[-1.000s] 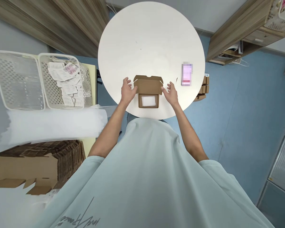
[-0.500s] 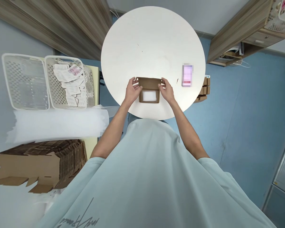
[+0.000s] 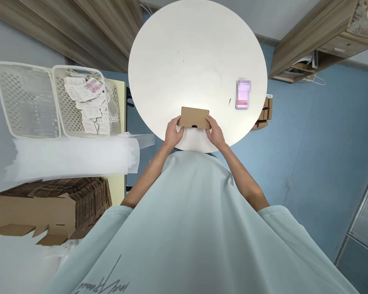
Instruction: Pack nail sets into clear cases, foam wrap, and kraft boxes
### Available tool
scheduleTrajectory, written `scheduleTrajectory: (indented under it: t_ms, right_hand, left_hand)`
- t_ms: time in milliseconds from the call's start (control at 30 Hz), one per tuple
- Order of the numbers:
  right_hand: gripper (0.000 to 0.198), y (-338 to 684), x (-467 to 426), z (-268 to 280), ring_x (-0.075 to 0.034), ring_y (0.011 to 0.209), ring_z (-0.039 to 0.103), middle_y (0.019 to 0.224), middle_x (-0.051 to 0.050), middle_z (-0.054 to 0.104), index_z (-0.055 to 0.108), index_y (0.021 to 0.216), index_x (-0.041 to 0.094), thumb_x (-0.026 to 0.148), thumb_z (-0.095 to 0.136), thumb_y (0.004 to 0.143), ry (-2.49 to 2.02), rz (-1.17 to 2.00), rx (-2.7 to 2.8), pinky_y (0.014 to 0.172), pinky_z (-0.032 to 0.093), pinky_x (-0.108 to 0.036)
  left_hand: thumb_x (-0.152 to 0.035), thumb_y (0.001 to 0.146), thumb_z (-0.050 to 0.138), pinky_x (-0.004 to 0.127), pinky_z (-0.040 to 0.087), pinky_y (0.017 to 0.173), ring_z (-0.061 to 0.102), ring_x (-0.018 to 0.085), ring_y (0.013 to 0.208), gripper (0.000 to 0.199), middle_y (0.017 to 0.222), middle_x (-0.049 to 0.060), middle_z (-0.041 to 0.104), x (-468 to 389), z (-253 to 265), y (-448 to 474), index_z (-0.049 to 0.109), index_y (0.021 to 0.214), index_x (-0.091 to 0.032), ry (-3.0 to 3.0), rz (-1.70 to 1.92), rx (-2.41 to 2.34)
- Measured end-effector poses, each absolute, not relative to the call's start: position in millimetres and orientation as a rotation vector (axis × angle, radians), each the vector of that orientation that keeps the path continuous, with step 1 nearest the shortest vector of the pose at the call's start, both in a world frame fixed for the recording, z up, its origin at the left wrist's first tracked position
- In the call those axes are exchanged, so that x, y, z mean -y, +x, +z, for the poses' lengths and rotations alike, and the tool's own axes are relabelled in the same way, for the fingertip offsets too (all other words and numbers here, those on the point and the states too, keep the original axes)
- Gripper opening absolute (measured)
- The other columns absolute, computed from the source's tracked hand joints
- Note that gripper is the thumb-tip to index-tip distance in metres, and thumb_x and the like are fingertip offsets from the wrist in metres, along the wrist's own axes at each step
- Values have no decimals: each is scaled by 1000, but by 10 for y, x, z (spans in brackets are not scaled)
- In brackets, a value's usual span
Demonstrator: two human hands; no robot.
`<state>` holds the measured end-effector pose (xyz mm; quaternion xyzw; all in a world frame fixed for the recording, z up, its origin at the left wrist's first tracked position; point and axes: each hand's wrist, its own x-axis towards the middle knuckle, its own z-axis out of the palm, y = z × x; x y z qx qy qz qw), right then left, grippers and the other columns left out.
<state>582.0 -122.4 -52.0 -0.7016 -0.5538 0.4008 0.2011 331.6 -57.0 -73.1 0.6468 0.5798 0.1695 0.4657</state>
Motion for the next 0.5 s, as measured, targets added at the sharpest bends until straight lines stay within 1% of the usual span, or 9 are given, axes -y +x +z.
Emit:
scheduleTrajectory:
  t_ms: [100,167,233,333,433,500]
  right_hand:
    - [73,5804,1360,-572,-28,178,36,191,-13,36,36,181,22,30,46,109,-1972,1149,1565,144,39,-58]
    - [74,5787,1433,-583,-30,177,38,189,-17,39,34,181,18,33,47,110,-1992,1141,1575,144,38,-57]
    - [72,5766,1496,-567,-33,172,45,184,-20,46,36,180,16,35,48,112,-2042,1106,1569,142,40,-58]
    - [62,5738,1566,-508,-36,162,56,173,-22,59,45,174,16,35,46,114,-2127,1077,1556,137,45,-60]
    - [55,5730,1597,-455,-38,150,65,161,-22,69,52,166,16,33,44,115,-2177,1121,1564,127,53,-58]
    - [53,5739,1594,-442,-39,141,70,156,-22,72,52,164,15,31,44,114,-2203,1186,1570,119,58,-58]
  left_hand:
    - [-31,104,67,59,36,142,51,35,165,65,172,20,60,724,-729,3251,55,166,-19,1642,354,-1411]
    - [-38,107,65,60,34,143,46,36,169,66,175,20,57,810,-724,3217,53,169,-19,1657,342,-1396]
    - [-43,111,61,60,33,144,45,36,171,65,176,19,57,882,-713,3200,53,171,-20,1673,342,-1388]
    - [-43,114,55,57,34,144,48,34,169,60,175,17,59,961,-688,3207,55,170,-21,1695,329,-1404]
    - [-39,114,53,55,39,141,55,34,165,57,171,17,63,1012,-664,3239,58,168,-20,1688,288,-1447]
    - [-35,114,52,55,45,136,62,36,157,57,164,18,69,1032,-649,3258,58,169,-19,1680,244,-1467]
